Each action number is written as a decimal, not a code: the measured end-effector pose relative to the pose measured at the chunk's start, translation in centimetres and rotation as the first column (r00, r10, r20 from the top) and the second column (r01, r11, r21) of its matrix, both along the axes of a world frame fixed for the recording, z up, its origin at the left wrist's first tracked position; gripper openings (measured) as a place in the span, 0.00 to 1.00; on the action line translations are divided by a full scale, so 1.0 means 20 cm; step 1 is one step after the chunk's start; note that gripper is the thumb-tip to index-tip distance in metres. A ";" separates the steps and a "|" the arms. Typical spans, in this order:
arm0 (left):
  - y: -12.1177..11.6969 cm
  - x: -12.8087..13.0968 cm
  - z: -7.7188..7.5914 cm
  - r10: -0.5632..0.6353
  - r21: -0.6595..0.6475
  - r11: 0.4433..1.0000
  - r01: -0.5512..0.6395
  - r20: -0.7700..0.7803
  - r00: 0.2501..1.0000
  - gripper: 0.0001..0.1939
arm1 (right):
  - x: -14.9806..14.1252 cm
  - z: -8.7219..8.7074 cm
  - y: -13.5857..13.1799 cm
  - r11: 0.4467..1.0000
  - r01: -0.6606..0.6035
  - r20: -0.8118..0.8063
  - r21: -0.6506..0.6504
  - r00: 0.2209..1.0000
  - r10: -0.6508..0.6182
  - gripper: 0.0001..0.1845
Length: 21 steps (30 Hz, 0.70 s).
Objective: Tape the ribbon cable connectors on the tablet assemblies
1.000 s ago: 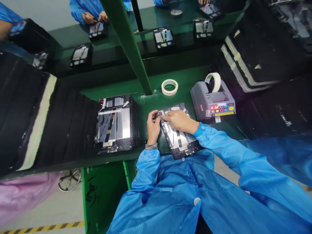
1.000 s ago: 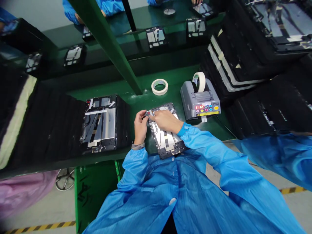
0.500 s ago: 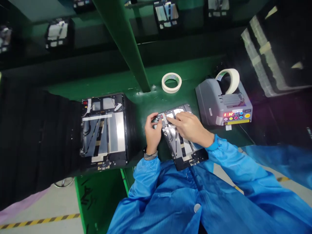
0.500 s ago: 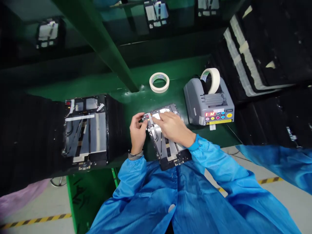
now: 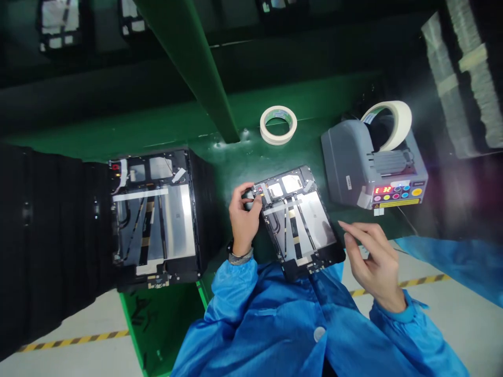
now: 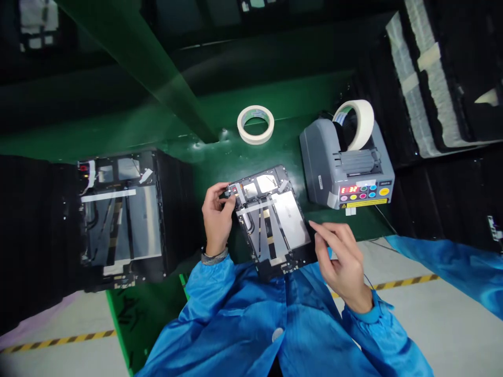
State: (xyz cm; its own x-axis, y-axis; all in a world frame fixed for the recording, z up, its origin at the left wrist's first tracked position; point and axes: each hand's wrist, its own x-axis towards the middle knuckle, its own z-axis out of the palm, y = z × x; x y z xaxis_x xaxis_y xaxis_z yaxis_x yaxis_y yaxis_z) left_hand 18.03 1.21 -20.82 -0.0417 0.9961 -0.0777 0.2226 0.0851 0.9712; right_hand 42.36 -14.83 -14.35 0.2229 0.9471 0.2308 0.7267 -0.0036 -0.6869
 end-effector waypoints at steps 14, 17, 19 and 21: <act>-0.68 0.03 0.10 -0.234 -0.175 0.959 0.223 -0.048 0.971 0.38 | -0.07 -0.32 -0.07 0.987 -0.035 -0.386 -0.157 0.922 -0.029 0.36; -0.71 0.14 0.09 -0.141 -0.144 0.980 0.137 -0.019 0.990 0.41 | -0.09 -0.32 -0.08 0.992 -0.009 -0.433 -0.125 0.900 -0.047 0.39; -0.71 0.18 0.10 -0.094 -0.106 0.990 0.093 -0.002 0.996 0.40 | -0.10 -0.28 -0.10 0.994 -0.002 -0.479 -0.112 0.876 -0.052 0.40; -0.69 0.17 0.16 -0.072 -0.024 0.997 0.072 -0.005 0.997 0.37 | -0.11 -0.21 -0.12 0.997 -0.013 -0.536 -0.072 0.844 -0.028 0.40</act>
State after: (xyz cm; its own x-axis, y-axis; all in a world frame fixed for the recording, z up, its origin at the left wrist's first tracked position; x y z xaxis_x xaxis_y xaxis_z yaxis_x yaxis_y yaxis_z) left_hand 21.40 -12.64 -17.62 0.0299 0.9944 -0.1010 0.2351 0.0912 0.9677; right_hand 40.06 -17.26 -18.61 0.2997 0.9540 0.0065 0.2443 -0.0702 -0.9671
